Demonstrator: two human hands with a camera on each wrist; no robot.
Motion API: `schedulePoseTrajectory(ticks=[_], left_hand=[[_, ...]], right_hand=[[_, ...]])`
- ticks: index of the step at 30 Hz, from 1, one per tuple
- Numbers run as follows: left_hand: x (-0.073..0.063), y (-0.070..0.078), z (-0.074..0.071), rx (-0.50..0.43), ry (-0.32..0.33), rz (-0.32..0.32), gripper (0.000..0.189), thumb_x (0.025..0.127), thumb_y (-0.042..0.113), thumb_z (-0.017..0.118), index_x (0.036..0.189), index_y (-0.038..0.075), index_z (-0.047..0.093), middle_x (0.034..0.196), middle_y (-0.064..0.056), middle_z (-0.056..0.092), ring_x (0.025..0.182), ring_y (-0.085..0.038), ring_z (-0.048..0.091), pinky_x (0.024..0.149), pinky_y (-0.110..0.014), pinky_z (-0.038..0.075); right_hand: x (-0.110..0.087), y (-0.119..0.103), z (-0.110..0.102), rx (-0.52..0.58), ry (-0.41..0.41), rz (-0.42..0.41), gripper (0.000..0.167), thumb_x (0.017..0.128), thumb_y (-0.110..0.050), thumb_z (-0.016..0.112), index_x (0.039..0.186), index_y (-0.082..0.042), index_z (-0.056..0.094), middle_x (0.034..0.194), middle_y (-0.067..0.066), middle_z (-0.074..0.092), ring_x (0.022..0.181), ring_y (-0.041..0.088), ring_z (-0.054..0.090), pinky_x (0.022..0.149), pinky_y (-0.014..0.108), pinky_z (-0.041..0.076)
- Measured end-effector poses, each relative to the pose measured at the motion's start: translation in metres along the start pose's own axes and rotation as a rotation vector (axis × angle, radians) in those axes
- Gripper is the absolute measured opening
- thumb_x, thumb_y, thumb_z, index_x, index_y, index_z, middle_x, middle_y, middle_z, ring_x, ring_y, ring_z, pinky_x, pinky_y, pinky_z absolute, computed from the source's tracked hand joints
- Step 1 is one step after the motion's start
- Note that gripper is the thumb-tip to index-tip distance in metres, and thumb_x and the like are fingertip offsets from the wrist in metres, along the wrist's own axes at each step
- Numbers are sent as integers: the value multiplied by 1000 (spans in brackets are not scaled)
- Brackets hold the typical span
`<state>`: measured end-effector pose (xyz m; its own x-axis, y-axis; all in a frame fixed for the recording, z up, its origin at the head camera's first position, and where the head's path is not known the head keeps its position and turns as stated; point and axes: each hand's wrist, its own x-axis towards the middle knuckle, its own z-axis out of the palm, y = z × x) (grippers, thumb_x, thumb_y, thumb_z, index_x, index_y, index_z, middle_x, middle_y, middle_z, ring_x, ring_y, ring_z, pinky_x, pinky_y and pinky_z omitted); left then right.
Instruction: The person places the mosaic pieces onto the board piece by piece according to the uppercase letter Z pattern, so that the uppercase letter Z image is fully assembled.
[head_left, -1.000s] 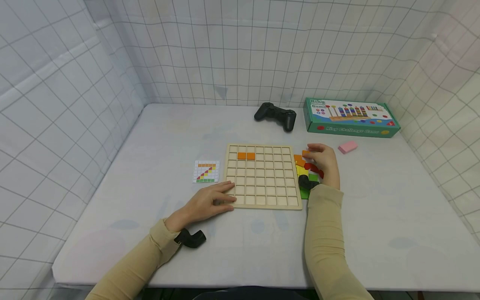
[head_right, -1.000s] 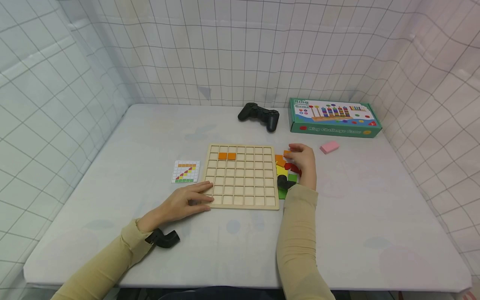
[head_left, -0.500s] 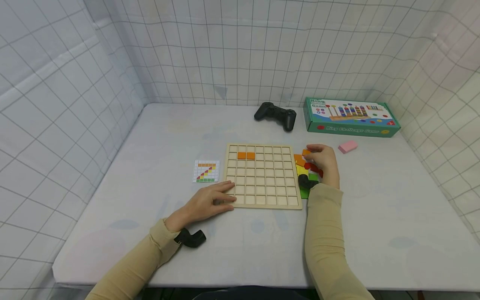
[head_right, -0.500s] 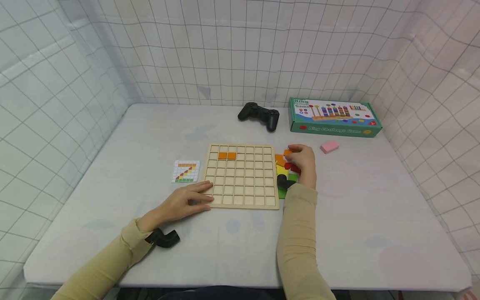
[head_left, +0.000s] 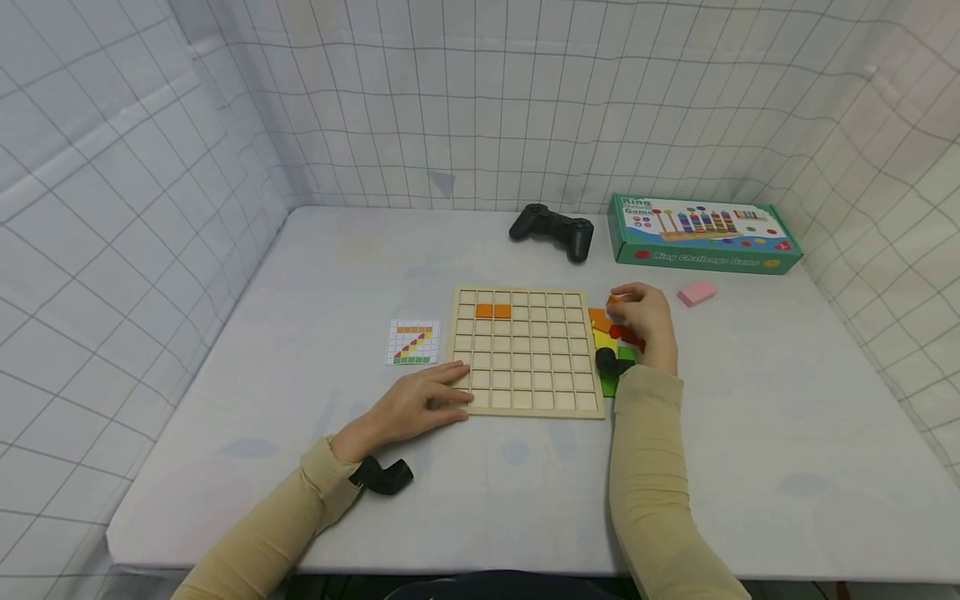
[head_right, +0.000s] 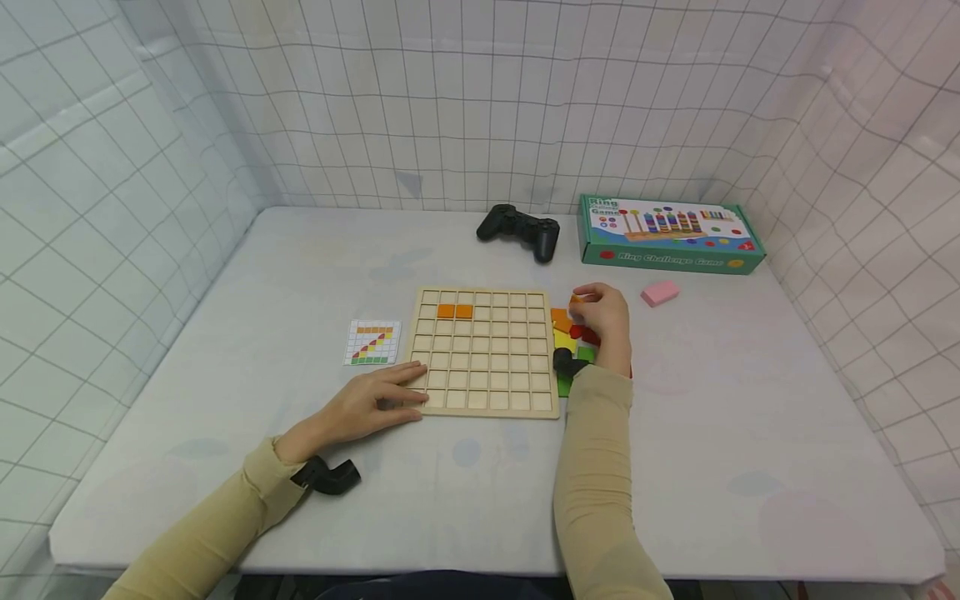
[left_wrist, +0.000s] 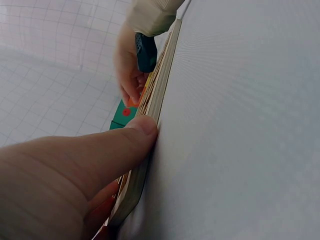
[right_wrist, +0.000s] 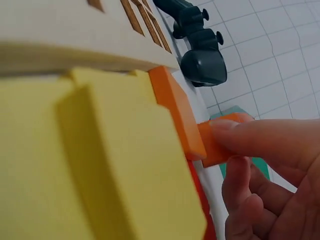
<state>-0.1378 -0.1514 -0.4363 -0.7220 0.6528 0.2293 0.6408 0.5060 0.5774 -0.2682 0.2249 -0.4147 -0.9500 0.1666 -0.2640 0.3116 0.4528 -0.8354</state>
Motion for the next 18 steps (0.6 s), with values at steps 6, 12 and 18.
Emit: schedulePoseTrajectory(ticks=[6, 12, 18], left_hand=[[0, -1, 0, 5, 0, 4, 29, 86, 28, 70, 110, 12, 72, 139, -11, 48, 133, -23, 37, 110, -38, 31], [0, -1, 1, 11, -1, 11, 29, 86, 29, 70, 110, 13, 72, 139, -12, 48, 133, -23, 37, 111, -38, 30], [0, -1, 1, 21, 9, 22, 30, 86, 30, 70, 110, 12, 72, 138, -13, 48, 133, -24, 38, 110, -40, 31]], right_hand=[[-3, -15, -4, 24, 5, -76, 33, 93, -23, 60, 122, -7, 62, 124, 14, 57, 110, 29, 48, 99, 41, 43], [-8, -34, 1, 41, 2, -228, 33, 92, -25, 62, 119, -6, 65, 120, 13, 60, 104, 27, 54, 94, 39, 47], [-16, -52, 17, 69, -63, -286, 31, 92, -25, 62, 118, -8, 66, 121, 11, 60, 107, 26, 52, 95, 41, 45]])
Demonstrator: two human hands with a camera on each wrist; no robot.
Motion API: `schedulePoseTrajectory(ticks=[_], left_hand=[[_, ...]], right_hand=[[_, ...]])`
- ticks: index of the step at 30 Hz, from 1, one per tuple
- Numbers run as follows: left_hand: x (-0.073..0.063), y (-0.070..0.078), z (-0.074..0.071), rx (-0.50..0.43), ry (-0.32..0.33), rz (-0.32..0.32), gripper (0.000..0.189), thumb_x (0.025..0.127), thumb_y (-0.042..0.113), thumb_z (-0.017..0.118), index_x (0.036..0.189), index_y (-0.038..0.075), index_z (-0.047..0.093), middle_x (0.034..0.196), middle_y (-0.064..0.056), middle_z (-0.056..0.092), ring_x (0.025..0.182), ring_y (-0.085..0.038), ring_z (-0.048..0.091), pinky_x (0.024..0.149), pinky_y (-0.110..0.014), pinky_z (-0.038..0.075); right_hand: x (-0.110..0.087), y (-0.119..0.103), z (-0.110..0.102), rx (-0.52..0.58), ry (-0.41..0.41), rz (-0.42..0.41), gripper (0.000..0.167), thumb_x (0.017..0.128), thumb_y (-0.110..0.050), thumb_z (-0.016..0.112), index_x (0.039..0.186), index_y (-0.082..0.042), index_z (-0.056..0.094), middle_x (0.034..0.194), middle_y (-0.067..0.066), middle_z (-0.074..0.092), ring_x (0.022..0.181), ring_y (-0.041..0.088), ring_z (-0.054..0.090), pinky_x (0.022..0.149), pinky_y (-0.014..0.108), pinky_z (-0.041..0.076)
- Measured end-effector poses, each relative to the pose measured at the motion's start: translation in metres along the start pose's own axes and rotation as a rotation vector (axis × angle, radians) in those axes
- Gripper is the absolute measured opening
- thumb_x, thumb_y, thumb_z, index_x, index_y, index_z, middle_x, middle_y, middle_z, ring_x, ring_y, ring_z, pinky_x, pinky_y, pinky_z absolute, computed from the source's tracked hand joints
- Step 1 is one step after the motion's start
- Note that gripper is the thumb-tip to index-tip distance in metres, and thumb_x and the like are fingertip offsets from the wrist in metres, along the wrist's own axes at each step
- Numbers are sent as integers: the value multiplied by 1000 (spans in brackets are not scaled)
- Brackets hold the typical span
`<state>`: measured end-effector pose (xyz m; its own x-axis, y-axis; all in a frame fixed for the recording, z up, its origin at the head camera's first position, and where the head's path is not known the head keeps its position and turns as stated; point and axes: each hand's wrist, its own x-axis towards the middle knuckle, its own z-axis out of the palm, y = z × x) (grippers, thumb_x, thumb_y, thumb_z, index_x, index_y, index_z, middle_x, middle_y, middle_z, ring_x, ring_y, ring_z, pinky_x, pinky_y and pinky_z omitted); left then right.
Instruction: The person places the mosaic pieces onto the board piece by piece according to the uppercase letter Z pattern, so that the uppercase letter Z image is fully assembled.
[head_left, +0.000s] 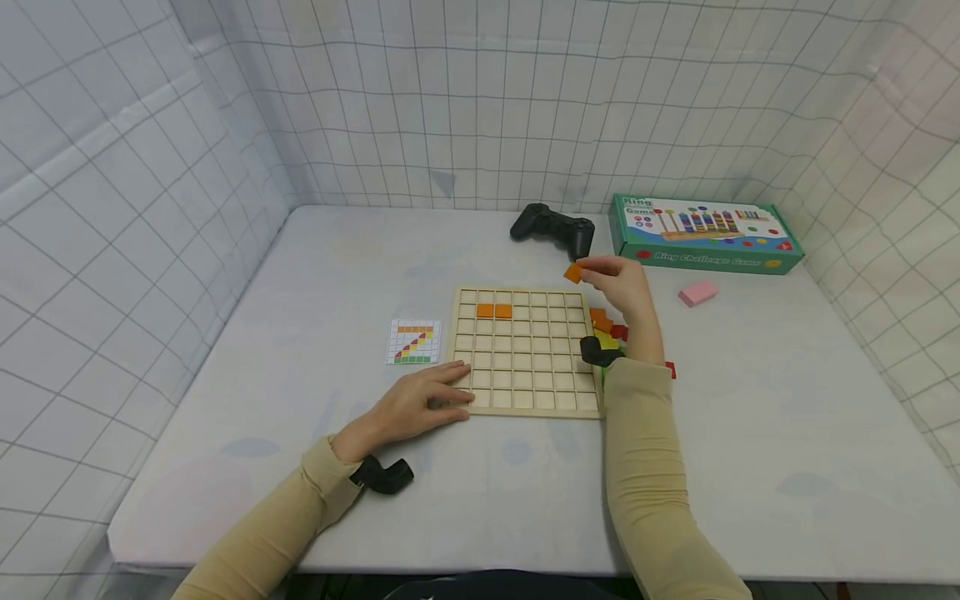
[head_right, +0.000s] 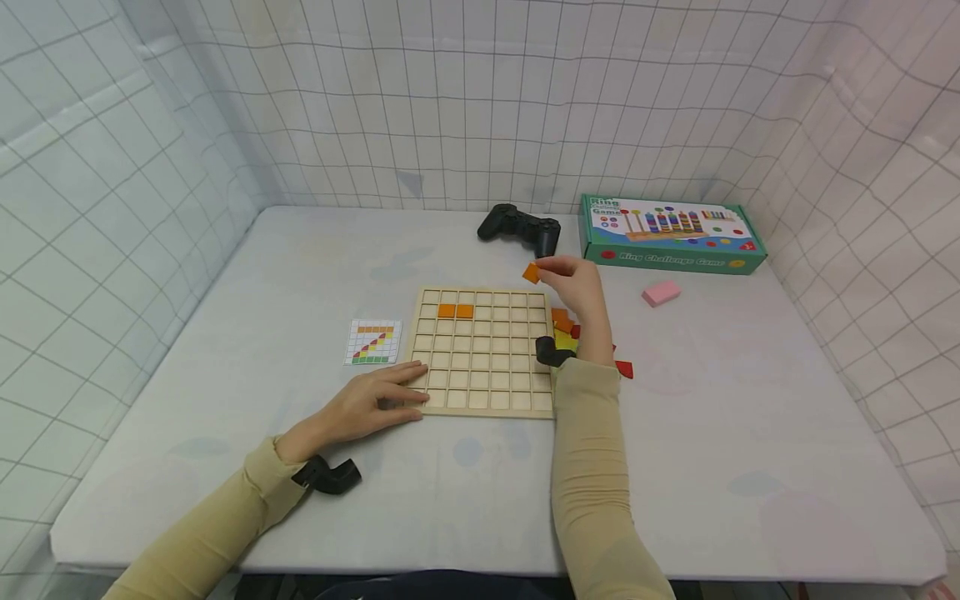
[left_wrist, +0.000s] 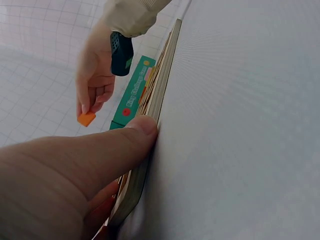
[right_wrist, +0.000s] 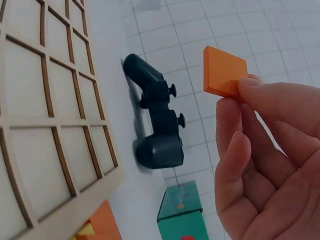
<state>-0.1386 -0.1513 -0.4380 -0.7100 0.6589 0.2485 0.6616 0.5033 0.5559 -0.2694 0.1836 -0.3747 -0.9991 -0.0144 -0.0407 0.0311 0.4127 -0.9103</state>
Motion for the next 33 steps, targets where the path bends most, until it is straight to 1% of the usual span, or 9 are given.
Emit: schedulePoseTrajectory(ticks=[5, 8, 12, 16, 19, 22, 24, 29, 33], left_hand=[[0, 0, 0, -6, 3, 1, 30, 85, 29, 70, 110, 12, 72, 138, -13, 48, 132, -25, 38, 110, -40, 32], [0, 0, 0, -1, 1, 1, 30, 86, 29, 70, 110, 12, 72, 138, -13, 48, 132, -25, 38, 110, -40, 31], [0, 1, -1, 1, -6, -4, 30, 86, 30, 70, 110, 13, 72, 138, -12, 48, 133, -23, 37, 110, -39, 31], [0, 1, -1, -1, -5, -3, 30, 86, 30, 70, 110, 13, 72, 138, -12, 48, 133, -24, 38, 110, -39, 31], [0, 0, -1, 0, 0, 4, 30, 86, 30, 70, 110, 12, 72, 138, -13, 48, 132, -25, 38, 110, -41, 32], [0, 0, 0, -4, 4, 7, 30, 86, 30, 70, 110, 12, 72, 138, -13, 48, 132, -26, 38, 110, -41, 32], [0, 0, 0, -4, 6, 6, 30, 86, 30, 70, 110, 12, 72, 138, -13, 48, 132, -26, 38, 110, -41, 32], [0, 0, 0, 3, 11, 15, 30, 86, 29, 70, 110, 12, 72, 138, -14, 48, 132, -26, 39, 109, -41, 32], [0, -1, 0, 12, 9, 17, 30, 86, 29, 70, 110, 12, 72, 138, -14, 48, 132, -26, 39, 109, -41, 32]], right_hand=[[2, -8, 19, -65, -108, -64, 30, 93, -21, 61, 118, -5, 66, 122, 13, 59, 111, 28, 52, 97, 42, 44], [5, -9, 29, -102, -166, -94, 28, 93, -18, 61, 117, -4, 66, 120, 14, 60, 110, 29, 54, 96, 42, 45], [8, -9, 42, -126, -209, -106, 26, 91, -14, 62, 115, -2, 67, 117, 16, 62, 107, 29, 56, 93, 41, 47], [9, -8, 53, -175, -246, -114, 25, 91, -13, 63, 112, -2, 68, 114, 16, 64, 107, 29, 56, 94, 40, 46], [9, -8, 59, -235, -262, -101, 23, 91, -14, 62, 110, -4, 70, 113, 14, 65, 108, 28, 55, 96, 41, 44], [8, -9, 62, -274, -270, -65, 21, 91, -16, 62, 108, -6, 71, 113, 12, 65, 109, 27, 54, 97, 41, 43], [8, -9, 64, -279, -274, -46, 21, 91, -17, 61, 108, -7, 71, 113, 12, 65, 110, 27, 53, 98, 41, 42], [7, -8, 66, -275, -284, -33, 21, 91, -15, 61, 108, -7, 71, 116, 12, 63, 113, 28, 52, 99, 42, 42], [8, -6, 68, -267, -288, -15, 20, 91, -15, 61, 107, -7, 71, 113, 12, 65, 111, 28, 53, 99, 41, 42]])
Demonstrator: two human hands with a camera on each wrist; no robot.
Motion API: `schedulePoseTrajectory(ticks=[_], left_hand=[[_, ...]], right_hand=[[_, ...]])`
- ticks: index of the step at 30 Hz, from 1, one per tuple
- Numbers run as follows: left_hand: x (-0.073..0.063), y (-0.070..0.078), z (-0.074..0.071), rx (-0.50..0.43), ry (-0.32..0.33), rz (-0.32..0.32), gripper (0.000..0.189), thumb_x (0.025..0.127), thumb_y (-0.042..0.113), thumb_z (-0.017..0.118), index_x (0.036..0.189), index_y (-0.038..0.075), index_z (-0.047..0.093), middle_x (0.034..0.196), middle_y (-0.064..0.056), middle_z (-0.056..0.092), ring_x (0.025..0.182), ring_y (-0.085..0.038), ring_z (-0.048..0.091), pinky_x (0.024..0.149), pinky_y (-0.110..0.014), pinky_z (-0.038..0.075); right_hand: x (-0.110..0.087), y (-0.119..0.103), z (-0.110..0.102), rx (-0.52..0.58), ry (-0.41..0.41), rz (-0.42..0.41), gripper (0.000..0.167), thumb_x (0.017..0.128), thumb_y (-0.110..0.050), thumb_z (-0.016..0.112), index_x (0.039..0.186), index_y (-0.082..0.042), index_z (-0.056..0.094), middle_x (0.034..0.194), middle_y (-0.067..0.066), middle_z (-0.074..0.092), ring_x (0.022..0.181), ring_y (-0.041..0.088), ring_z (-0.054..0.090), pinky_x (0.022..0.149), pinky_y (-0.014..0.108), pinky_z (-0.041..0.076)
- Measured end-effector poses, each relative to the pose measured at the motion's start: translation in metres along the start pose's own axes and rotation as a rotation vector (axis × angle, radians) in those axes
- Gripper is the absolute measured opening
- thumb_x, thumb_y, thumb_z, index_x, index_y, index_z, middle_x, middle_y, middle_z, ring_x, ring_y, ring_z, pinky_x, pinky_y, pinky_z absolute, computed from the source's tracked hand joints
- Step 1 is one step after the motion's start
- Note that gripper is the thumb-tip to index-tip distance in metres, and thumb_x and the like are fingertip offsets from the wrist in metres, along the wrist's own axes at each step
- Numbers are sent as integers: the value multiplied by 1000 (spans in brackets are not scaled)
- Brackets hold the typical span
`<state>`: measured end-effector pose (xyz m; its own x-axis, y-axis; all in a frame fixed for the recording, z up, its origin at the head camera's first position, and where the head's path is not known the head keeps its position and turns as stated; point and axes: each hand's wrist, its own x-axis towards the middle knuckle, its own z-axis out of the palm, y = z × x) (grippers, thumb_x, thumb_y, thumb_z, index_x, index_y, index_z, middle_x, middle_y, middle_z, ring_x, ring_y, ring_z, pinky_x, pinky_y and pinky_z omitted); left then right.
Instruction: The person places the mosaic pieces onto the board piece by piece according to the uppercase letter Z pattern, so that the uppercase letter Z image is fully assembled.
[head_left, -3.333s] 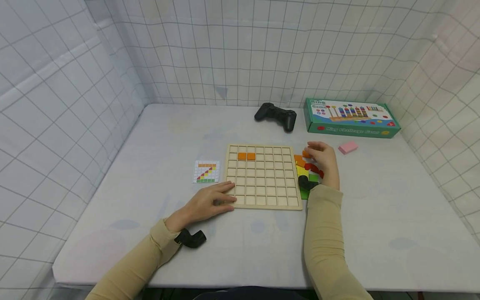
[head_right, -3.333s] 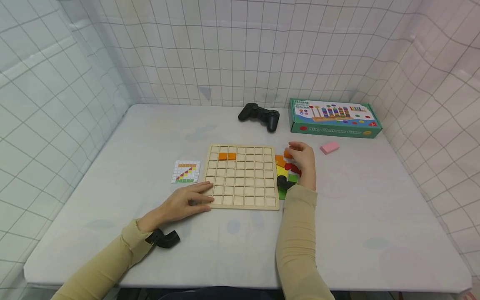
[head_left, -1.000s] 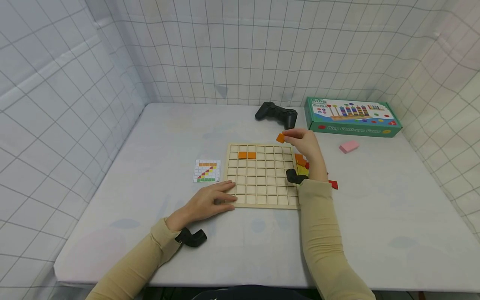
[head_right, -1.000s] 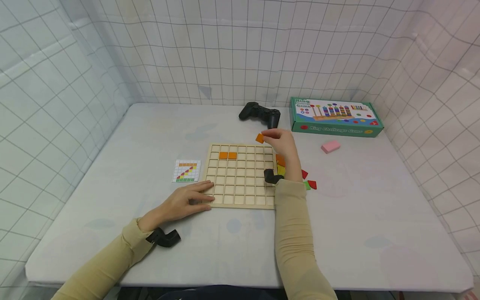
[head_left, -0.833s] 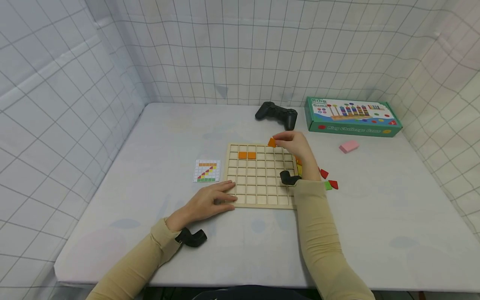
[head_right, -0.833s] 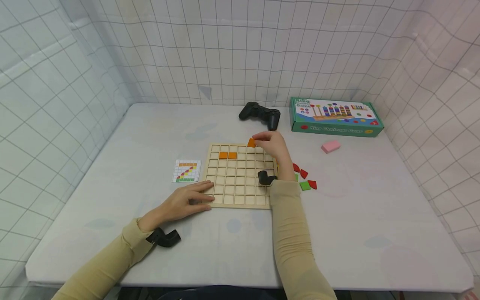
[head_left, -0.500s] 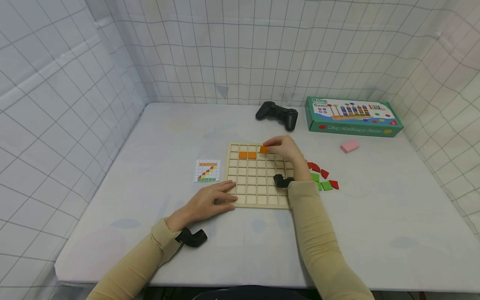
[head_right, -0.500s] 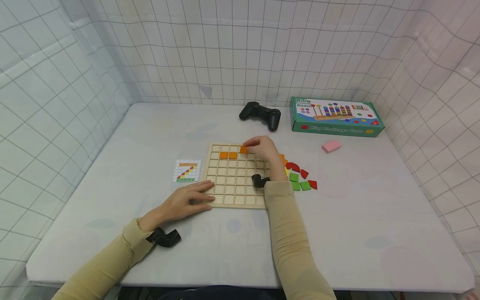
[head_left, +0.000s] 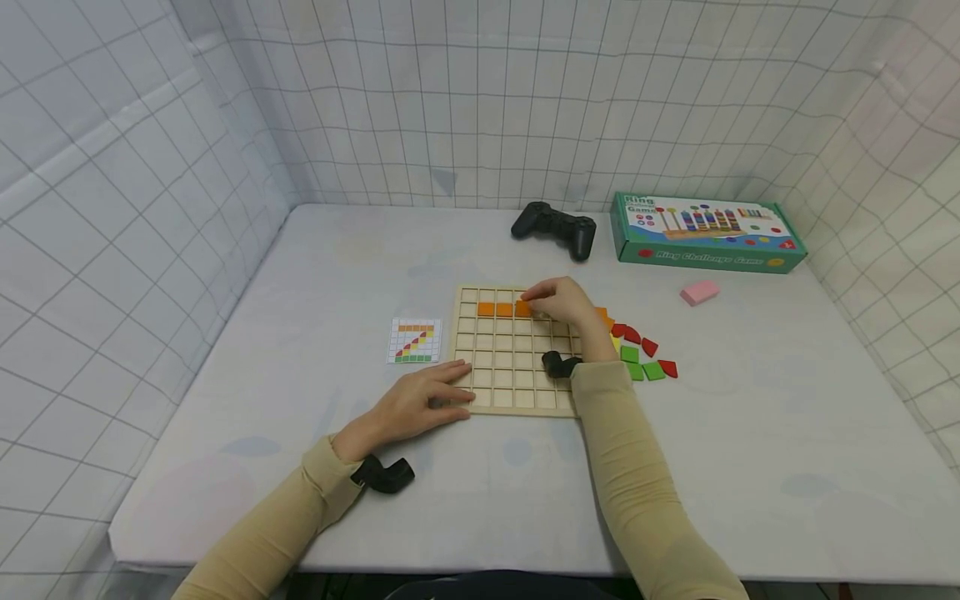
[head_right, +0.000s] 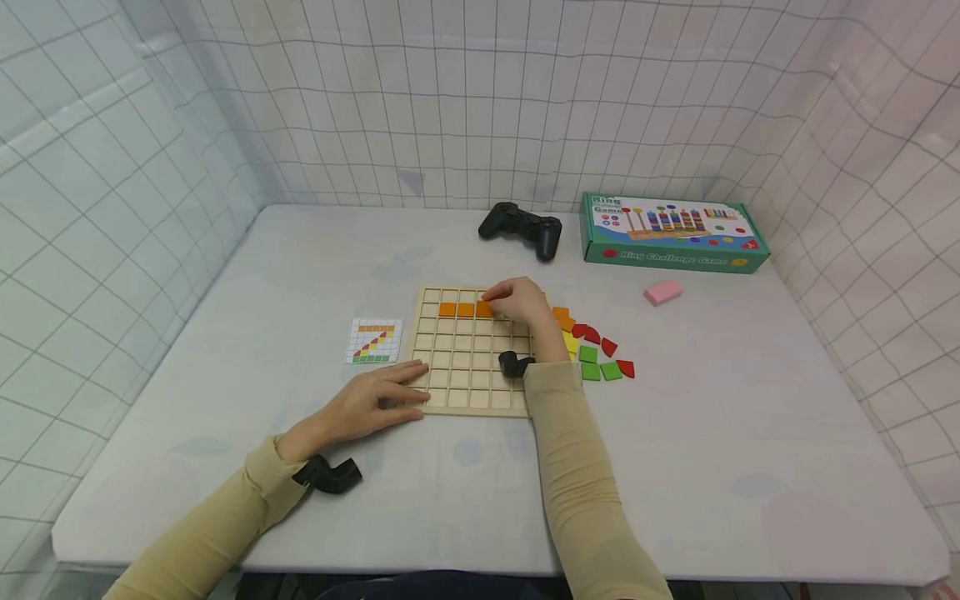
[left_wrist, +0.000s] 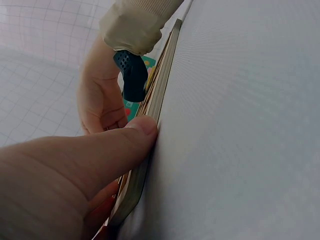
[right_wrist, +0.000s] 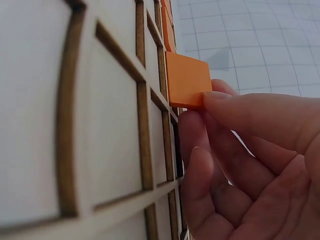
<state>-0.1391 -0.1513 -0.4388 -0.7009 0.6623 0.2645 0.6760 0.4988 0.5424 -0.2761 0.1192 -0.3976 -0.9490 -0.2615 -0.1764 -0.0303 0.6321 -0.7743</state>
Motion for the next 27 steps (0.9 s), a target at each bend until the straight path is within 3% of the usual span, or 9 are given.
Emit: schedulePoseTrajectory(ticks=[11, 20, 27], left_hand=[[0, 2, -1, -8, -6, -9, 30, 86, 29, 70, 110, 11, 72, 138, -14, 48, 132, -27, 38, 109, -42, 32], [0, 2, -1, -9, -3, 3, 30, 85, 28, 71, 110, 11, 72, 138, -14, 48, 132, -26, 39, 109, -41, 32], [0, 1, -1, -16, 1, 5, 30, 85, 28, 71, 110, 11, 72, 138, -14, 48, 132, -27, 39, 109, -42, 32]], right_hand=[[-4, 2, -13, -9, -52, 0, 28, 92, -22, 60, 116, -10, 68, 123, 11, 60, 114, 26, 52, 98, 41, 43], [-24, 9, -44, 134, -21, -51, 39, 94, -26, 59, 128, -7, 58, 129, 14, 56, 113, 28, 54, 102, 47, 40], [-35, 20, -60, 220, 27, -39, 46, 93, -30, 61, 131, -6, 55, 131, 13, 54, 114, 28, 52, 103, 44, 40]])
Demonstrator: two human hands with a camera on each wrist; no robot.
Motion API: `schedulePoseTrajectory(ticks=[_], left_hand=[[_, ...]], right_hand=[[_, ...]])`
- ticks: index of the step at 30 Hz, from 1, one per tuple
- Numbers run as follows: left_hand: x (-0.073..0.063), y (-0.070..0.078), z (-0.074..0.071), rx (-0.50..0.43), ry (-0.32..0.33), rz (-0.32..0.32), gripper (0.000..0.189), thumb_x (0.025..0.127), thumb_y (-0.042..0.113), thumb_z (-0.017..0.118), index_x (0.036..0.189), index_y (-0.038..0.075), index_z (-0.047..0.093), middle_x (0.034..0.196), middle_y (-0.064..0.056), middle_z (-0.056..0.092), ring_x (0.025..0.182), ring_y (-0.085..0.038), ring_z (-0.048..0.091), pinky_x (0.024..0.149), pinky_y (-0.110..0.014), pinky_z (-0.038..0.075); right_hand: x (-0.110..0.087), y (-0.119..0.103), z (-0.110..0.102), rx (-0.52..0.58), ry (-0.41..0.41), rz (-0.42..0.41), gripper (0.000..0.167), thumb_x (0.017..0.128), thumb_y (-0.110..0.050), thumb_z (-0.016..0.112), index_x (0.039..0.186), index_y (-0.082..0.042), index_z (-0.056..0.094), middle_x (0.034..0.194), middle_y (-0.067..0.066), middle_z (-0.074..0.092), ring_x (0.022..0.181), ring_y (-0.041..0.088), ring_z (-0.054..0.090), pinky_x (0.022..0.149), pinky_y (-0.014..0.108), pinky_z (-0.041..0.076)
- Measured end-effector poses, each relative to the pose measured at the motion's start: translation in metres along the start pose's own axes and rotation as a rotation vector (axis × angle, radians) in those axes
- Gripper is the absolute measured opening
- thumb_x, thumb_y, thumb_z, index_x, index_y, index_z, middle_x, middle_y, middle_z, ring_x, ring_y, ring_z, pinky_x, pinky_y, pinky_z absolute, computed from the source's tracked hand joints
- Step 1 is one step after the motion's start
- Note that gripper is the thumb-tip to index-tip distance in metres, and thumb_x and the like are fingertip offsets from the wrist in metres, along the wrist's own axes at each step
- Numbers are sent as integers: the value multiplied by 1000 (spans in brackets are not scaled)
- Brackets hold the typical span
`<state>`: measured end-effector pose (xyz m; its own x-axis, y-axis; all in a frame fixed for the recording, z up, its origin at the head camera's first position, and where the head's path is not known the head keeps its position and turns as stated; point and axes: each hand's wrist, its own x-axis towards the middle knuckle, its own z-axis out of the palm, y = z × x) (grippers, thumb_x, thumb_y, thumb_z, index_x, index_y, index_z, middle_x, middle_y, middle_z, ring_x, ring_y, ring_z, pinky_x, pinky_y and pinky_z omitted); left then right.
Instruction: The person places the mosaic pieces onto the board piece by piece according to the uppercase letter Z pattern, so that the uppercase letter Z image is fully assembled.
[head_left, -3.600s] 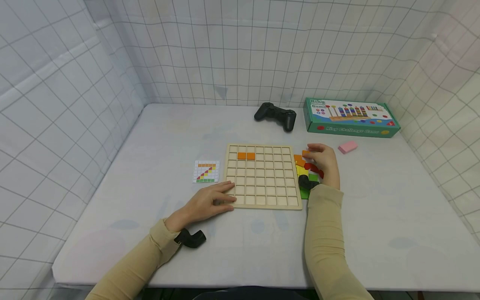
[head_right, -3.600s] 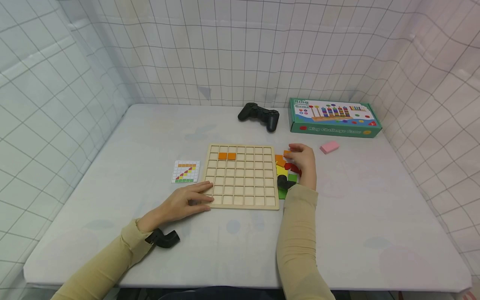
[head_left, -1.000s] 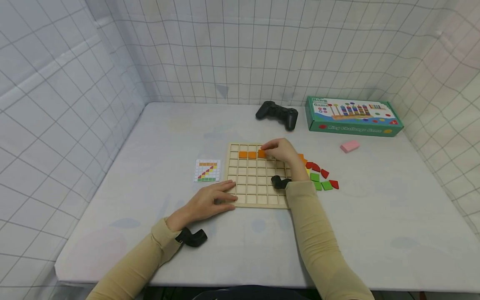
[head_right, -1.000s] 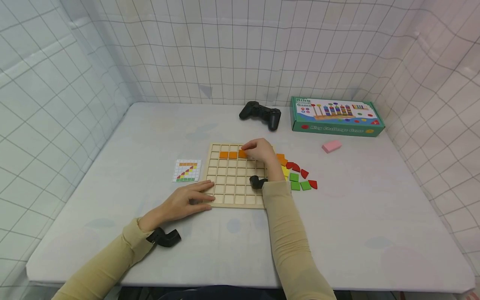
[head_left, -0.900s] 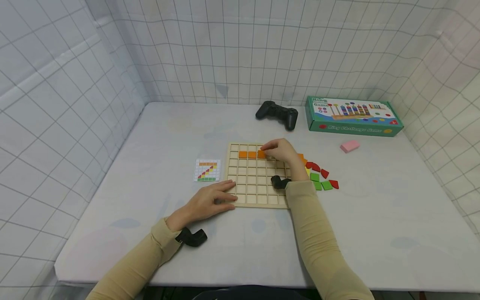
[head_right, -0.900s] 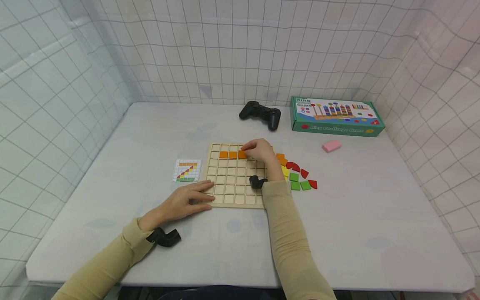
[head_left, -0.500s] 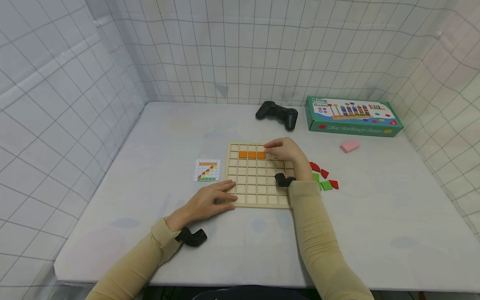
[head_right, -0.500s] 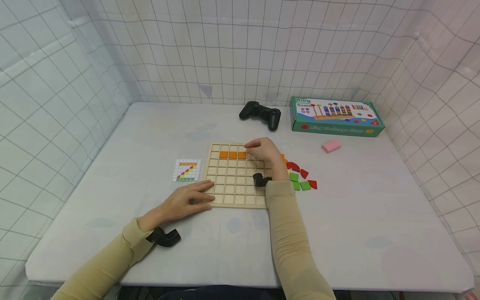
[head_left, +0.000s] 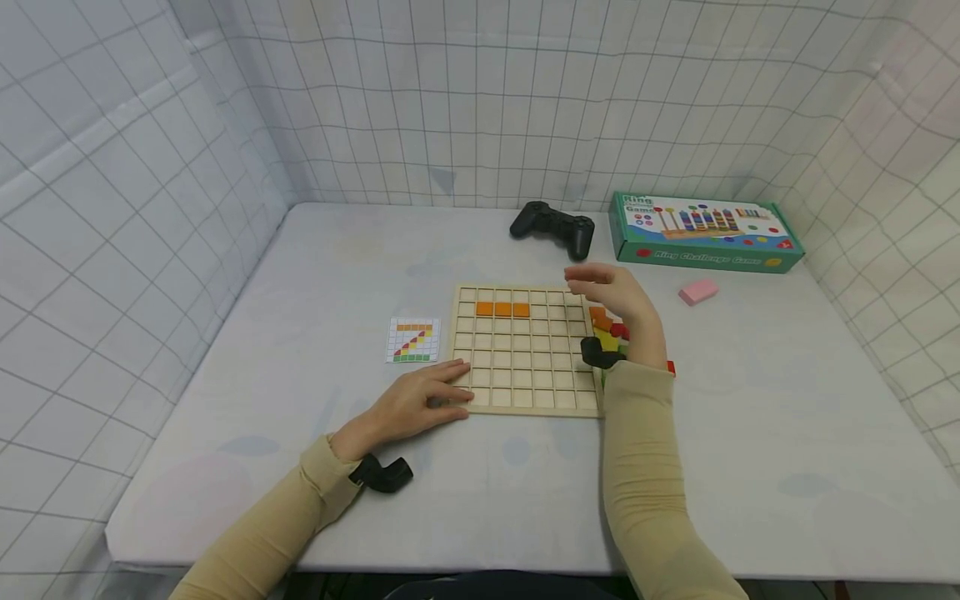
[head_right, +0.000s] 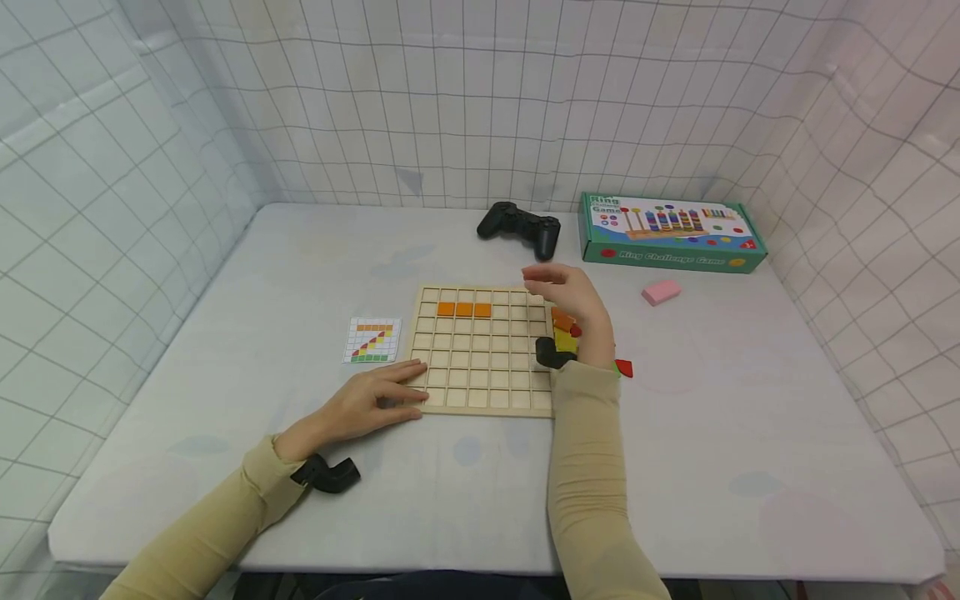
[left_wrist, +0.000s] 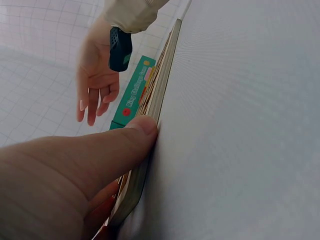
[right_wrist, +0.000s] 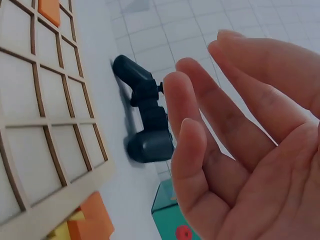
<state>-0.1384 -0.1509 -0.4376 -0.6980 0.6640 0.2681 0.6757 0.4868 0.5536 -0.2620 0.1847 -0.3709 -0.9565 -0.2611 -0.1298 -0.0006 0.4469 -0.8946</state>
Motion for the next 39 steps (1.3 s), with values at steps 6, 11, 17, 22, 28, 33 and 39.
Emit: schedulePoseTrajectory(ticks=[6, 11, 17, 22, 28, 33, 39], left_hand=[[0, -1, 0, 2, -7, -6, 30, 85, 28, 71, 110, 12, 72, 138, -13, 48, 132, -25, 38, 109, -41, 32], [0, -1, 0, 4, -11, -12, 30, 85, 29, 70, 110, 12, 72, 138, -13, 48, 133, -25, 38, 110, -40, 31], [0, 0, -1, 8, -17, -12, 31, 86, 29, 70, 111, 11, 72, 138, -14, 47, 133, -26, 37, 110, -41, 30], [0, 0, 0, 5, -5, -7, 30, 86, 28, 70, 110, 11, 72, 138, -14, 48, 132, -26, 38, 110, -41, 31], [0, 0, 0, 7, 7, 5, 29, 86, 28, 70, 109, 11, 72, 137, -14, 49, 131, -27, 39, 109, -42, 33], [0, 0, 0, 7, -1, -8, 29, 86, 29, 70, 109, 12, 73, 138, -13, 49, 132, -26, 39, 109, -42, 33], [0, 0, 0, 10, 1, -9, 29, 86, 29, 70, 109, 11, 72, 137, -13, 49, 132, -27, 39, 109, -44, 33]], right_hand=[[-2, 11, -7, 81, 40, 13, 48, 91, -30, 64, 130, -5, 55, 130, 11, 54, 115, 24, 51, 104, 42, 40], [-4, 18, -13, 156, 58, 75, 47, 91, -26, 63, 132, -3, 53, 132, 13, 53, 118, 25, 48, 107, 42, 36], [-6, 23, -18, 188, 56, 141, 49, 92, -23, 61, 135, -2, 48, 136, 14, 49, 120, 26, 45, 109, 43, 32], [-9, 30, -20, 191, 79, 130, 51, 90, -27, 66, 133, -4, 51, 132, 10, 53, 112, 20, 51, 107, 42, 35], [-10, 40, -23, 186, 84, 131, 53, 89, -30, 67, 132, -4, 52, 129, 8, 54, 105, 16, 53, 105, 41, 36], [-11, 45, -24, 158, 70, 170, 51, 89, -31, 66, 131, -4, 53, 132, 11, 51, 106, 20, 50, 99, 36, 39], [-12, 48, -26, 151, 66, 190, 51, 90, -31, 66, 131, -4, 53, 131, 12, 51, 104, 21, 49, 92, 31, 41]])
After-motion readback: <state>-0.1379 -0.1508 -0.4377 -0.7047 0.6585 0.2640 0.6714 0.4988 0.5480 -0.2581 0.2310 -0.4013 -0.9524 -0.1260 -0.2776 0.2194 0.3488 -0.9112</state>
